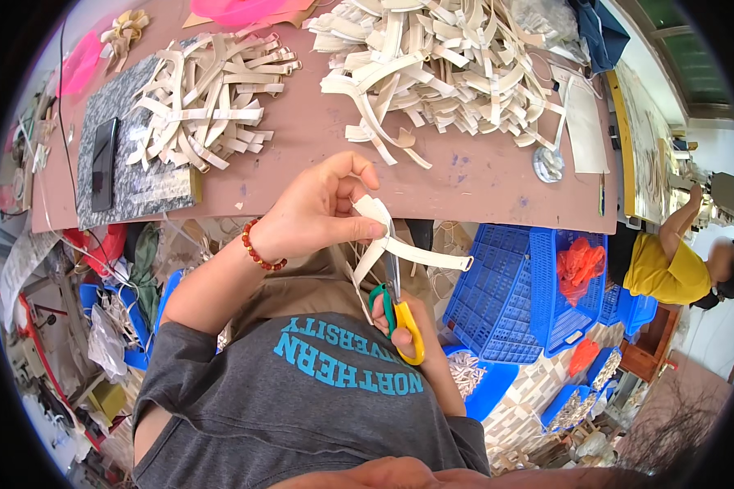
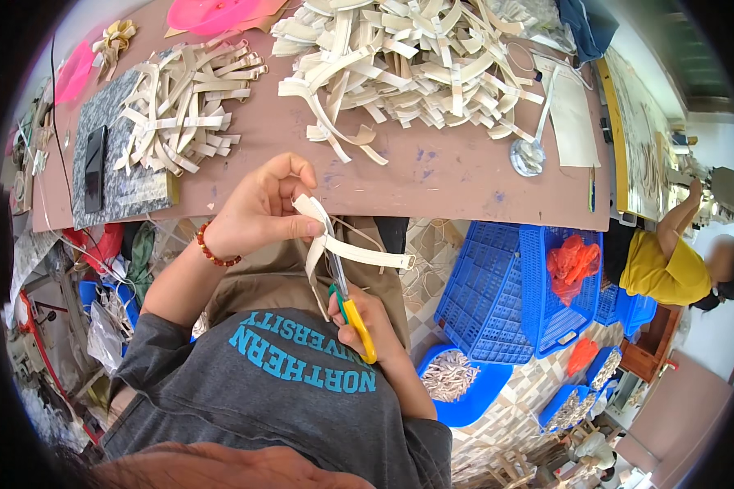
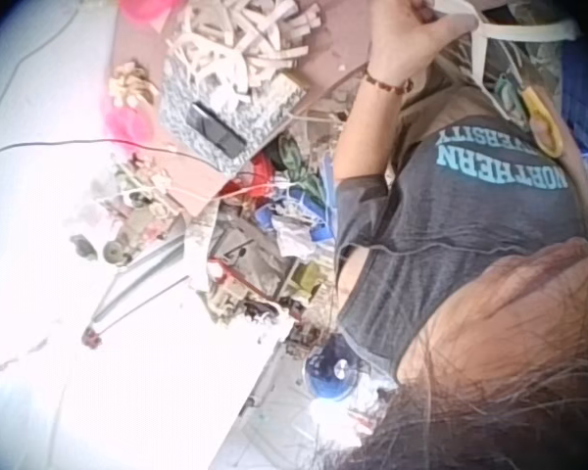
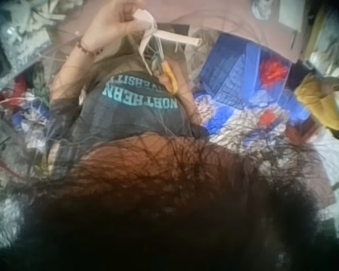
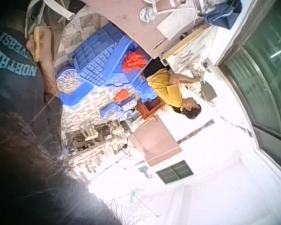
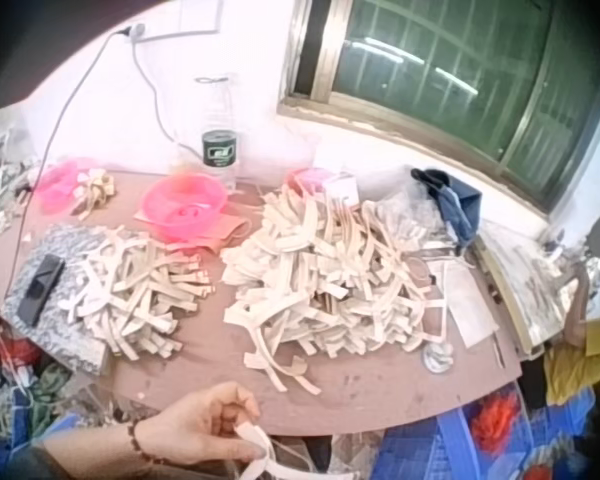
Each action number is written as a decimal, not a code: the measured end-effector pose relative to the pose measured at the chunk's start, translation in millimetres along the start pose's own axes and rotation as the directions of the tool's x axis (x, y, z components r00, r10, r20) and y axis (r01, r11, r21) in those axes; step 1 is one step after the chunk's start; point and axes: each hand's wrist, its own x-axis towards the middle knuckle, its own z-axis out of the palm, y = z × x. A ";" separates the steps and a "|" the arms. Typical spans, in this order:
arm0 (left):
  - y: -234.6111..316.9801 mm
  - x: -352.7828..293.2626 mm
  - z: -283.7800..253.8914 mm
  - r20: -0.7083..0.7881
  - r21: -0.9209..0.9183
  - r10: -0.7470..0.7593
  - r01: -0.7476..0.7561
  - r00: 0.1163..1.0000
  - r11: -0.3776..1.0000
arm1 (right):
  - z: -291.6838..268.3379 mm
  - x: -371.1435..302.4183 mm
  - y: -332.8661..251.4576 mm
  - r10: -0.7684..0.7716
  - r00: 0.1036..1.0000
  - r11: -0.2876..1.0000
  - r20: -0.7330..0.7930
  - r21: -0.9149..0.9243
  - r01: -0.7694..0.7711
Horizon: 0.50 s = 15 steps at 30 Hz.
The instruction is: The person uses yellow-handled scissors to cut long strips of beige fabric into smaller, uniform pieces. They hold the fabric in their left hand and cut it with their right hand, dropping the finished pieces onto a growing pile on the table. The task is performed continuously throughout the clip.
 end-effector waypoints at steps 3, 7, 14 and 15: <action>4.2 0.6 1.3 0.008 -0.003 -0.018 0.018 1.000 1.000 | 0.0 -0.8 6.4 0.010 1.000 0.998 0.023 0.060 -0.011; 4.5 2.2 1.1 0.020 -0.008 0.001 0.000 1.000 1.000 | 4.4 0.7 0.2 0.016 1.000 0.994 0.026 0.109 -0.019; 3.4 2.5 -0.5 0.044 -0.015 0.007 -0.007 0.999 1.000 | 5.2 0.9 -2.3 0.009 1.000 0.998 0.014 0.067 -0.010; 3.5 2.8 -0.9 0.049 -0.007 0.007 -0.006 0.999 1.000 | 4.6 0.2 -4.0 0.017 1.000 0.999 0.004 0.048 -0.017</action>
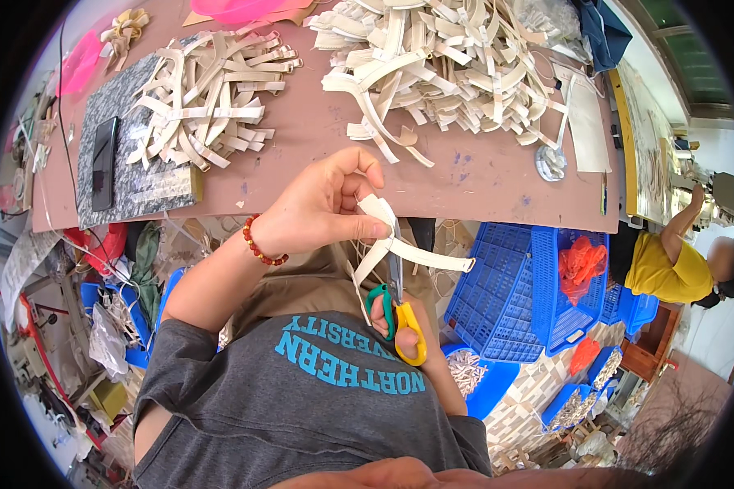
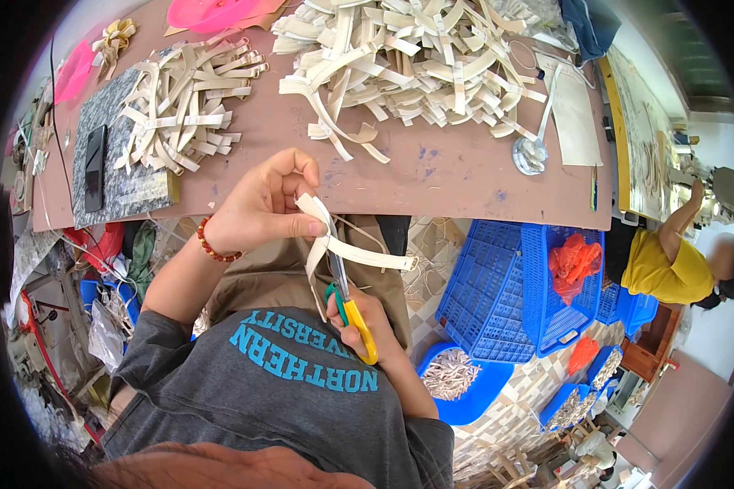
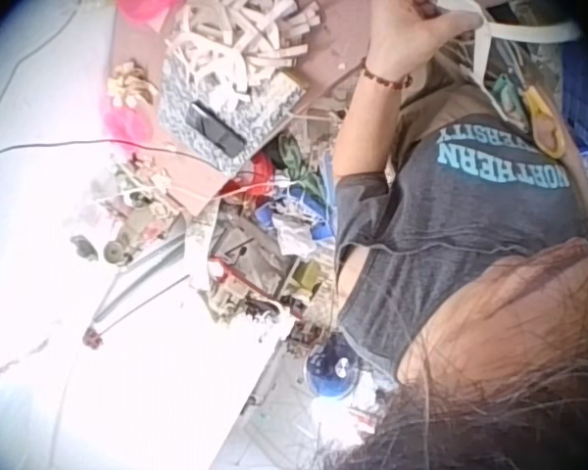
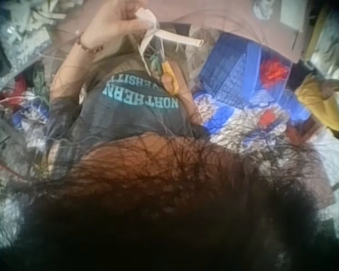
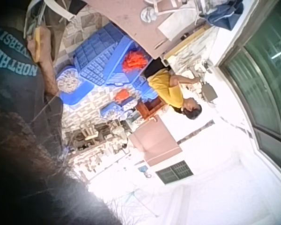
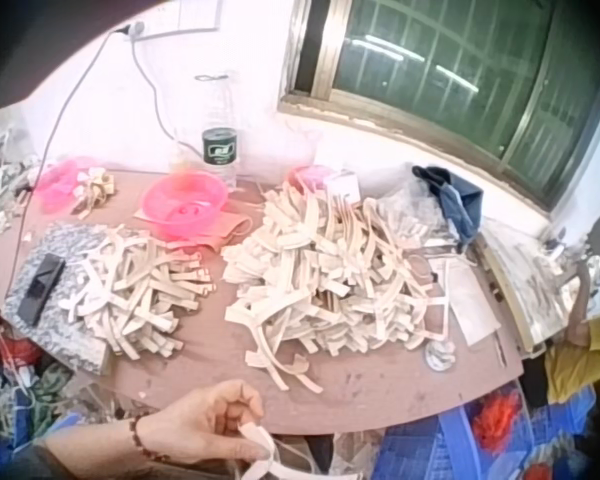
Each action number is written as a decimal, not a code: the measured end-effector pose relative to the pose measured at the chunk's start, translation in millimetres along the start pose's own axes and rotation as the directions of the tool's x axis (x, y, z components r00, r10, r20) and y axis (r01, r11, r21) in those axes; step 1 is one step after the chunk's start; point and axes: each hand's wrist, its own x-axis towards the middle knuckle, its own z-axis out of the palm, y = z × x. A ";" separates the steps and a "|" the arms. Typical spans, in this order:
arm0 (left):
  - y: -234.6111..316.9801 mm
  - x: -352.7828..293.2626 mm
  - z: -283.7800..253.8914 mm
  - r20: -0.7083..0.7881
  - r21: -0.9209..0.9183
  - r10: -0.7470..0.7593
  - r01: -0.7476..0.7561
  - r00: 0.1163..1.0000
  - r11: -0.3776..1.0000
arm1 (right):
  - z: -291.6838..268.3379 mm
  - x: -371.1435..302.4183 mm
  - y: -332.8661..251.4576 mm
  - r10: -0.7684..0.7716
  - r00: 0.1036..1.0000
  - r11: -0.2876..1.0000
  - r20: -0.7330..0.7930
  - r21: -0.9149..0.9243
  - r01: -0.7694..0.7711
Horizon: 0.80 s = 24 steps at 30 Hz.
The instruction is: The person uses yellow-handled scissors to cut long strips of beige fabric into smaller, uniform pieces. They hold the fabric in their left hand and cut it with their right hand, dropping the finished pieces onto a growing pile on the table. The task is performed continuously throughout the clip.
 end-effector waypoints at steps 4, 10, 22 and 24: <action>-0.8 0.8 -3.7 0.037 0.005 0.010 -0.010 0.999 1.000 | -4.2 -5.0 6.2 -0.004 1.000 1.000 -0.007 0.023 0.004; 3.5 0.7 -8.4 0.091 0.086 -0.037 0.029 0.995 0.996 | -11.7 -12.7 10.7 0.052 0.997 0.992 -0.055 -0.113 -0.058; 10.0 2.8 -9.3 0.136 0.258 -0.149 0.111 0.979 0.960 | -17.2 -12.2 13.9 0.012 0.995 0.954 -0.104 -0.297 -0.042; 8.3 3.0 -10.5 0.134 0.257 -0.165 0.126 0.977 0.958 | -17.2 -13.0 14.3 0.007 0.995 0.960 -0.100 -0.277 -0.034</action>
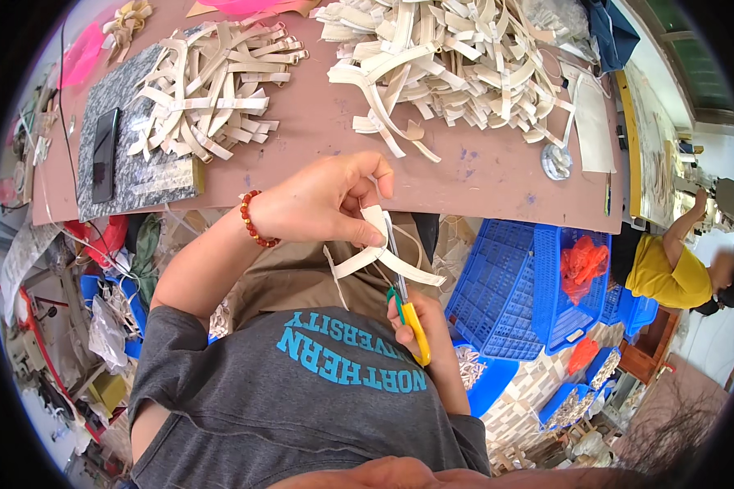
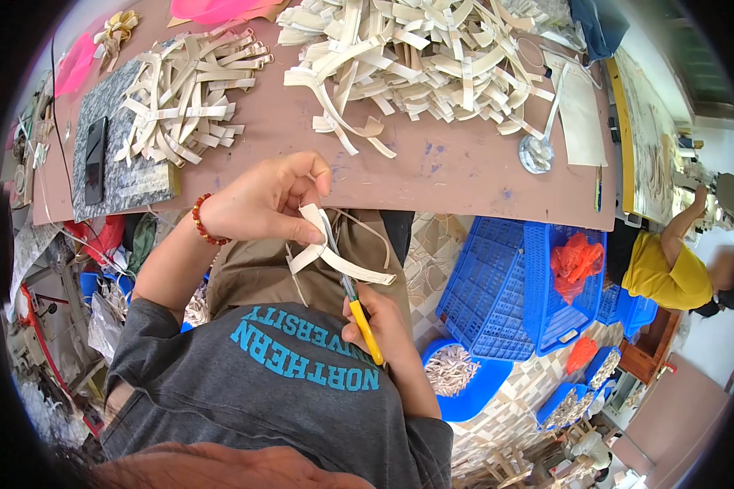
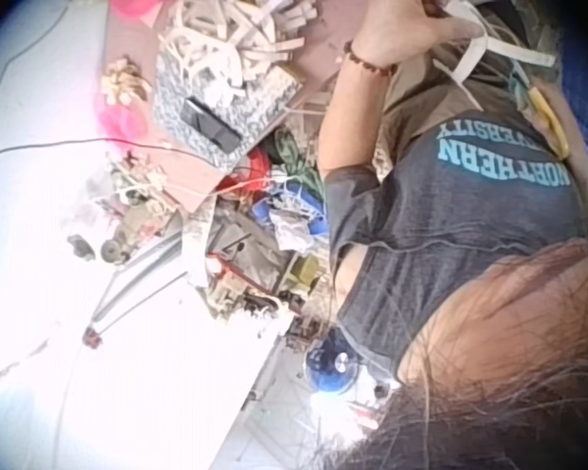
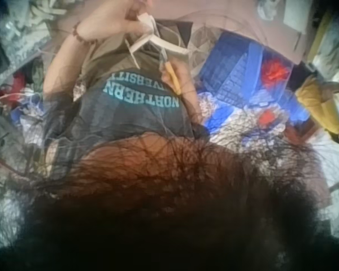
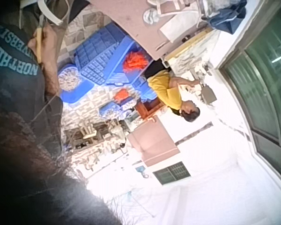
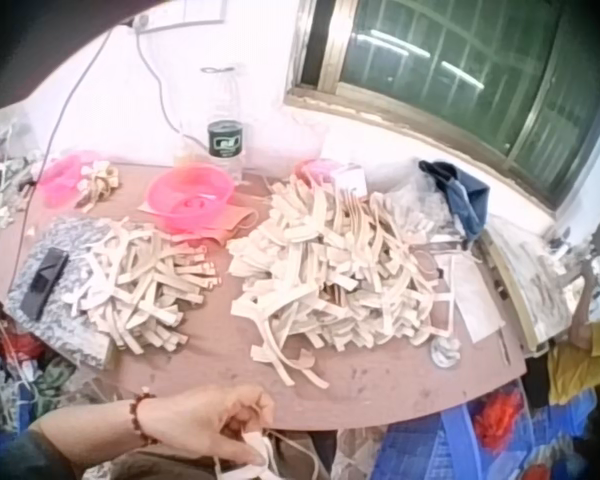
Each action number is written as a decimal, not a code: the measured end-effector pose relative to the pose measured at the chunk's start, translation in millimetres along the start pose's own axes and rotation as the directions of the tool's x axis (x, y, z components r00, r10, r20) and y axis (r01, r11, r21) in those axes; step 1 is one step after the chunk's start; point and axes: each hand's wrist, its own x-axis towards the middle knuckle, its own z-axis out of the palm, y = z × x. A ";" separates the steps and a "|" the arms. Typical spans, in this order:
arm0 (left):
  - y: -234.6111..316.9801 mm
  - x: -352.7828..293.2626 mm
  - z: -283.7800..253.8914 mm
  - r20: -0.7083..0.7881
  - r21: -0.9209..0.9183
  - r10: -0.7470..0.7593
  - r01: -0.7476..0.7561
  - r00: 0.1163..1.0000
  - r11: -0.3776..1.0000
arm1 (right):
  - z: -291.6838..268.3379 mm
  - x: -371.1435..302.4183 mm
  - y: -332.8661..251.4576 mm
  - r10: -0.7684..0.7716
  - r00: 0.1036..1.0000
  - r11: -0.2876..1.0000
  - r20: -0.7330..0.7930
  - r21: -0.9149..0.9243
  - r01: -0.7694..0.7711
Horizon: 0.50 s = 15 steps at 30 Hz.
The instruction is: The person uses yellow-handled scissors to cut long strips of beige fabric into smaller, uniform pieces. They hold the fabric in their left hand and cut it with their right hand, dropping the finished pieces onto a growing pile on the table. The task is performed continuously throughout the clip.
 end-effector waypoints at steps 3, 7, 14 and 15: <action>1.7 0.5 1.3 0.020 0.029 -0.024 0.023 1.000 0.999 | 1.9 1.5 1.7 0.005 1.000 0.999 -0.019 0.037 -0.004; -0.2 2.8 2.8 0.025 0.012 -0.019 0.018 1.000 1.000 | 11.0 4.5 -12.2 0.123 0.992 0.977 -0.027 0.180 -0.116; -2.6 3.7 2.0 0.040 -0.001 -0.008 0.008 0.999 1.000 | 7.8 4.9 -12.1 0.073 0.995 0.965 0.062 0.249 -0.086; -4.0 3.7 1.2 0.043 0.002 -0.008 0.008 0.999 1.000 | 6.5 3.8 -8.3 0.048 0.997 0.958 0.062 0.278 -0.064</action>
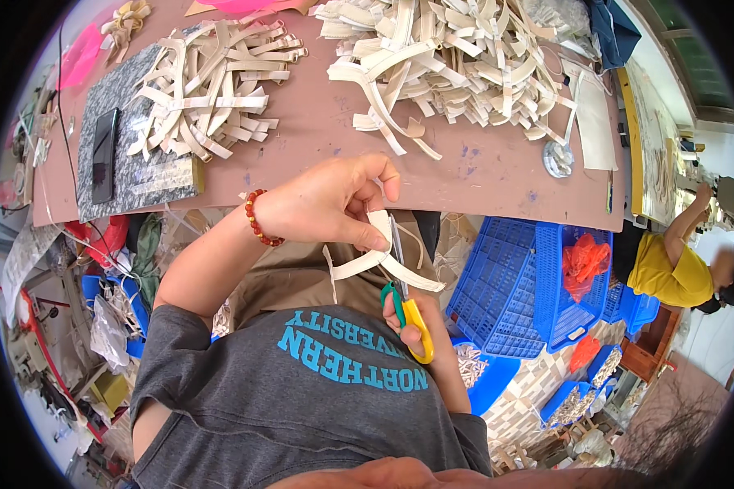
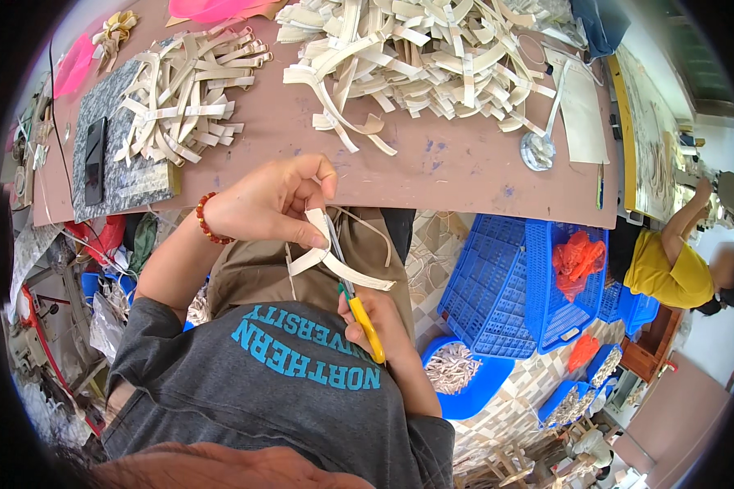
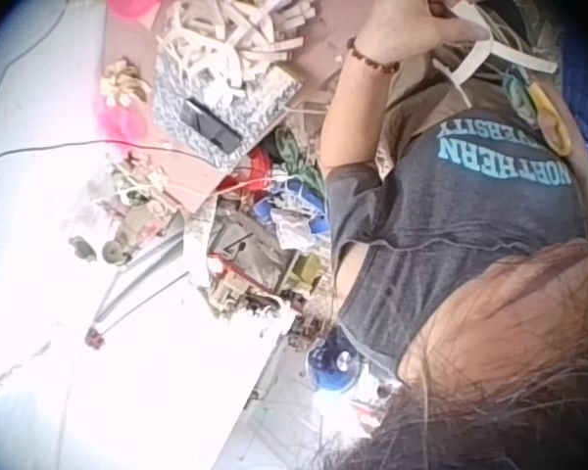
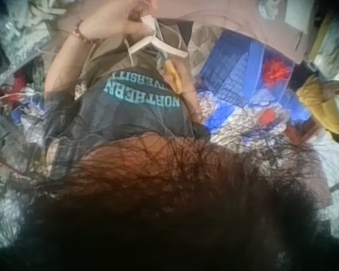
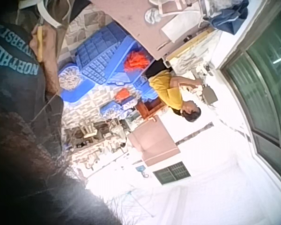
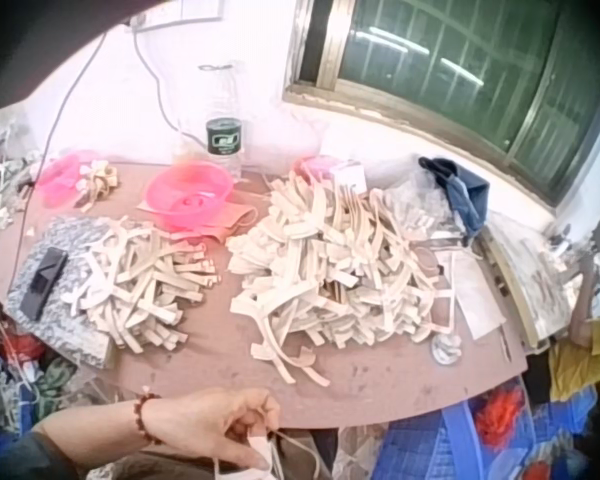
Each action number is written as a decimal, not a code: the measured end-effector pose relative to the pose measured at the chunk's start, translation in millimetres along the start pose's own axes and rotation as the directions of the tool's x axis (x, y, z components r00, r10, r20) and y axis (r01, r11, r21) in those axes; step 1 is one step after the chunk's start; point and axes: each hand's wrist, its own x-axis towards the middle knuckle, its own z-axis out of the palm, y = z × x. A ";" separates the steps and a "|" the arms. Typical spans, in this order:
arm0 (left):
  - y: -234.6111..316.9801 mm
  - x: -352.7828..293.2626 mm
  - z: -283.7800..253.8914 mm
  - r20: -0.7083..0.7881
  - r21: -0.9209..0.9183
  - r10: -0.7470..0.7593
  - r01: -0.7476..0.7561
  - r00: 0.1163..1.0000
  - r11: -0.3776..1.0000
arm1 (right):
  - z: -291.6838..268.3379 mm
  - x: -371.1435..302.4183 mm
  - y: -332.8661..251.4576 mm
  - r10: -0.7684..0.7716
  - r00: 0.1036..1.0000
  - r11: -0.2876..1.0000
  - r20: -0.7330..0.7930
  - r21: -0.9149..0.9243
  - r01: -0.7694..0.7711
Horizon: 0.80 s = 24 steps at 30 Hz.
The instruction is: The person uses yellow-handled scissors to cut long strips of beige fabric into smaller, uniform pieces. They hold the fabric in their left hand and cut it with their right hand, dropping the finished pieces onto a growing pile on the table. The task is performed continuously throughout the clip.
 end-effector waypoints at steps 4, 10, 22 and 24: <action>-2.3 1.1 -0.5 0.022 -0.045 -0.004 0.005 1.000 0.999 | -6.5 -2.0 7.5 -0.024 0.999 0.991 -0.028 -0.136 0.020; -8.2 0.5 -5.7 0.037 -0.209 0.074 -0.065 0.997 0.976 | 0.3 1.7 13.7 -0.066 0.991 0.997 -0.120 -0.036 0.063; -56.2 14.8 -10.4 -0.246 -0.969 0.250 -0.247 0.937 -0.027 | 0.1 11.9 17.6 -0.190 0.939 0.971 -0.285 0.085 0.223; -56.7 13.9 -9.8 -0.284 -0.959 0.170 -0.279 0.944 -0.056 | 1.8 12.3 18.1 -0.192 0.936 0.973 -0.294 0.064 0.220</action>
